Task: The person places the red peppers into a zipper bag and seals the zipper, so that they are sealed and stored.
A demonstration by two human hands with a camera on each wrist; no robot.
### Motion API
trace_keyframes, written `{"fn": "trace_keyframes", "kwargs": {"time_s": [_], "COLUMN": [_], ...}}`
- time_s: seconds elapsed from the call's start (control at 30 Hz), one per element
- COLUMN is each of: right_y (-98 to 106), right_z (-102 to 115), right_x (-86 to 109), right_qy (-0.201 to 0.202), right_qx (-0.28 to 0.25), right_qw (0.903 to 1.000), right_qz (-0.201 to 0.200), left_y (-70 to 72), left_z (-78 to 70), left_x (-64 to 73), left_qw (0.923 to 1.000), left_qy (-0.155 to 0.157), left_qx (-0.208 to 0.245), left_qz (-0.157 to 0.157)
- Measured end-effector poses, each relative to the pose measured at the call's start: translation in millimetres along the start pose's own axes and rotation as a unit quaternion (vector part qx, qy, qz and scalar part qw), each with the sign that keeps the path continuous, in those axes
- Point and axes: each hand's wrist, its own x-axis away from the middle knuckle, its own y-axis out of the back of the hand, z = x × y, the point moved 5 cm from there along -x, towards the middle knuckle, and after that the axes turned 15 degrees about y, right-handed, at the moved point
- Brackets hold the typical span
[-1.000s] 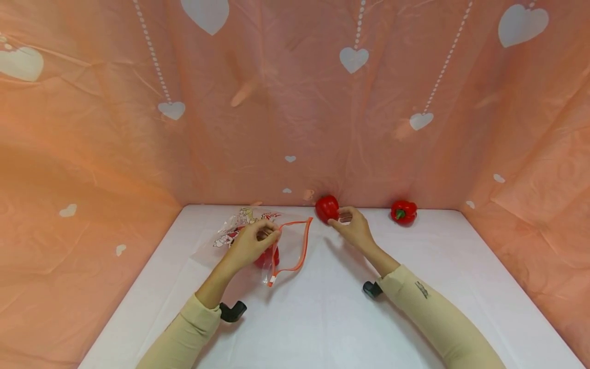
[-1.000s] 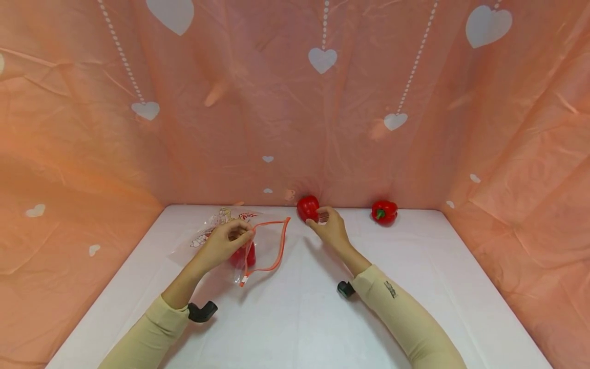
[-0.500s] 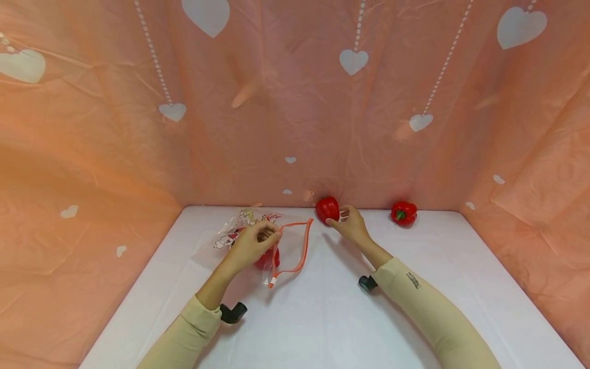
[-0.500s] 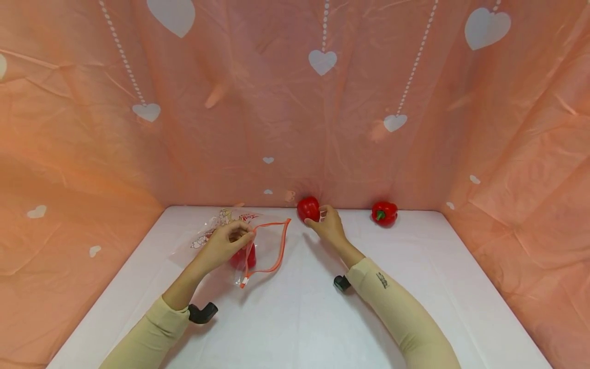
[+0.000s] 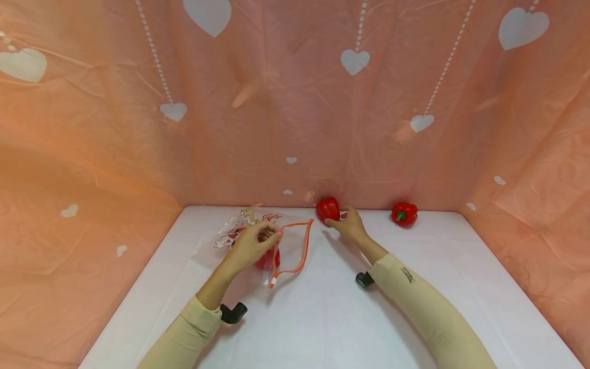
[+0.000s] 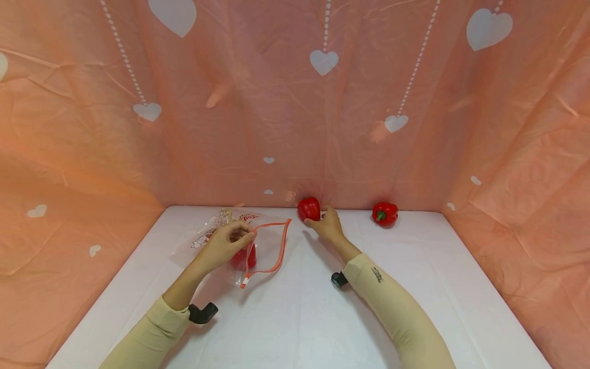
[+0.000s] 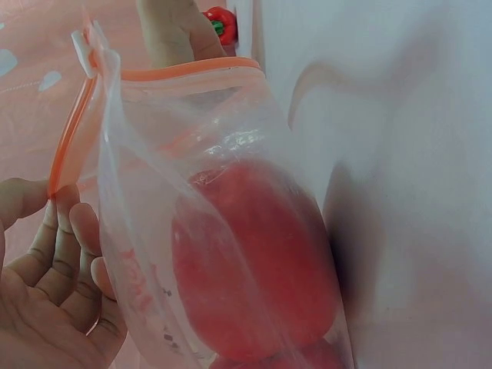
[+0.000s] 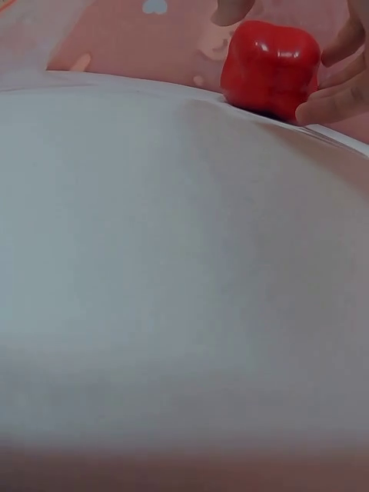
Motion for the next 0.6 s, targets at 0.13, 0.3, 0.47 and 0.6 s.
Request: {"fn": "trace_keyframes", "kwargs": {"time_s": [0.13,0.3,0.47,0.6], "right_y": [-1,-2,-2,-2], "right_z": [-1,-2,-6,-9], "right_x": [-1.4,-2.5,-7.5,-11.3], "right_qy": [-0.010,-0.030,-0.041,-0.039], "right_qx": [0.001,0.005,0.005,0.008], "right_qw": [0.9999,0.9994,0.9989,0.9989], "right_qz": [0.007,0.015,0.022,0.025], "left_y": [-0.5,-1.5,-1.3,-1.1], "left_z": [-0.3,0.5,-0.1,0.1], "left_x": [0.2,0.5,-0.1,-0.1], "left_qw": [1.0000,0.9999,1.0000,0.9999], "left_qy": [0.005,0.010,0.008,0.012], "left_qx": [-0.003,0.001,0.001,0.000], "left_qz": [0.003,0.008,0.005,0.005]}}
